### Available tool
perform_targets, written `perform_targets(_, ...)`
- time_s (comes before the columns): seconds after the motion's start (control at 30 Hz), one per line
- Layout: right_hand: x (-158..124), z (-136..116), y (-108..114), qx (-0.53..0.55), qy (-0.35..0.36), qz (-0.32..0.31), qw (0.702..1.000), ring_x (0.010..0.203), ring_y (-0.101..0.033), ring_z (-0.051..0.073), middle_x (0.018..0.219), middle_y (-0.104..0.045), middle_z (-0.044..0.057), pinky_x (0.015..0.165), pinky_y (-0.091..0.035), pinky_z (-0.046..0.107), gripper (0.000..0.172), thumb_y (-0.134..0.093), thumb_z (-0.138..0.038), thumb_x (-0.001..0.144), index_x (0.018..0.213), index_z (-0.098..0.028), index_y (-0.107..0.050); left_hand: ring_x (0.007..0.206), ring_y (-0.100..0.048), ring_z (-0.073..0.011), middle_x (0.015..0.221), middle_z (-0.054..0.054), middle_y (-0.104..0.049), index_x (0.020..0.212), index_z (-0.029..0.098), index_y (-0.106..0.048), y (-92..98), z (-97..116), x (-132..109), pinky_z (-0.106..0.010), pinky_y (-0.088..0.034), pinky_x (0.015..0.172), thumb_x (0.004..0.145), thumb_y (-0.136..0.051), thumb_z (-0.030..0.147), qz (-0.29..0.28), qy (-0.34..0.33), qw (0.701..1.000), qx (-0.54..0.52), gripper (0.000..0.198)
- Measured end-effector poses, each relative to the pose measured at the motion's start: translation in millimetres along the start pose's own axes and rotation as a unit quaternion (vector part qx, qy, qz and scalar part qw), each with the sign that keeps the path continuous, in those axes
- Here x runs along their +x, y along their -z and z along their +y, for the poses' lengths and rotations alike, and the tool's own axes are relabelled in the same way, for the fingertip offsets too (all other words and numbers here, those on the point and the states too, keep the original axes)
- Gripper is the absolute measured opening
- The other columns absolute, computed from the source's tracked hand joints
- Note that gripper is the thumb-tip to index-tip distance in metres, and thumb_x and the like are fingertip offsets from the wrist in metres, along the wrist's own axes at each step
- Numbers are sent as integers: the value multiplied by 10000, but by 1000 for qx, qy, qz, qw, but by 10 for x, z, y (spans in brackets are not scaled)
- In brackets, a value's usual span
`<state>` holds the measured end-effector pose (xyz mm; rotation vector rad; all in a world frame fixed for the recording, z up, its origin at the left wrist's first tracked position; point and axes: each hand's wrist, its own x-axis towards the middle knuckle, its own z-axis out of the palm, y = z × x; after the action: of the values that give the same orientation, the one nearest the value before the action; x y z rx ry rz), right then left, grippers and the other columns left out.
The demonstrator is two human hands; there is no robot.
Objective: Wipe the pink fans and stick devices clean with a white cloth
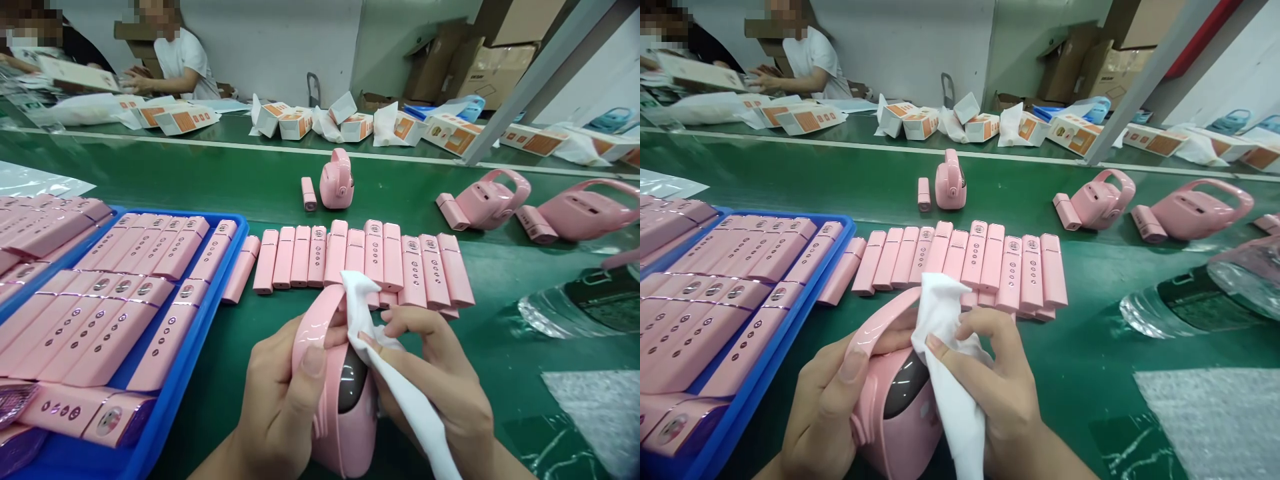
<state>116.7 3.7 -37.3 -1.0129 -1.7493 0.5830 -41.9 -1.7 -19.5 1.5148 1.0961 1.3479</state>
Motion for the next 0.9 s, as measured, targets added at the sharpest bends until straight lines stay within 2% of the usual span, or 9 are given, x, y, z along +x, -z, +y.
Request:
perform_targets(0.03,8,-2,-1,16,-26,-3,1000,732,-633,183,830,-569,40,474,-551,234,85,-624,-178,797,850,-228,-579,875,-593,-181,1021,-30,-659,983,229,-672,-1,0,0,-263,-473,761,907,-349,302,-2,-3,1000,5,339)
perform_targets(0.13,34,-23,-2,17,-45,5,999,839,-640,223,825,-601,40,715,-586,337,110,-655,-261,787,811,-235,-551,713,-584,-150,906,-31,-675,966,217,-664,-4,2,-5,-245,-468,626,908,-344,303,8,5,1000,2,336)
perform_targets(0.3,55,-61,7,0,-41,14,999,799,-660,235,752,-607,32,610,-598,319,100,-644,-192,785,823,-242,-566,774,-572,-160,891,-39,-642,886,205,-665,-15,10,-16,-252,-463,702,899,-364,293,2,-9,1000,13,314)
perform_targets(0.4,31,-85,-16,-27,0,11,1000,865,-653,232,809,-632,37,732,-595,328,119,-692,-257,751,790,-243,-580,587,-499,-119,706,-14,-578,841,198,-636,-18,6,-19,-231,-416,542,898,-362,290,14,-3,1000,-16,294)
perform_targets(0.47,24,-83,-29,-23,-11,21,999,861,-649,225,811,-625,41,715,-597,314,144,-678,-346,759,764,-243,-576,551,-468,-110,666,-5,-549,842,200,-633,-19,4,-13,-227,-399,511,901,-359,282,23,-3,999,-26,292)
perform_targets(0.6,9,-63,-13,-27,-67,30,997,851,-637,233,774,-599,49,588,-589,289,36,-624,-270,805,788,-244,-604,723,-549,-146,849,-34,-621,891,209,-664,-29,8,8,-247,-461,678,895,-366,277,5,-15,1000,5,306)
perform_targets(0.7,-34,-59,-6,-32,-57,22,998,893,-620,234,832,-604,45,688,-589,305,86,-681,-280,756,760,-250,-601,606,-505,-122,742,-13,-610,894,214,-659,-37,3,10,-231,-419,556,891,-374,294,17,-15,1000,-10,296)
perform_targets(0.77,-45,-46,-15,-15,-43,13,999,879,-624,217,857,-600,37,689,-587,288,123,-682,-300,757,770,-249,-570,557,-474,-112,699,-7,-602,885,209,-655,-35,-2,4,-227,-394,510,896,-370,290,24,-9,999,-25,297)
perform_targets(0.9,-20,-21,-37,-13,-3,20,1000,857,-618,199,845,-557,35,644,-567,263,59,-642,-205,788,817,-234,-600,729,-558,-157,886,-43,-650,891,200,-667,-20,12,-10,-255,-462,671,898,-363,284,8,-3,1000,3,316)
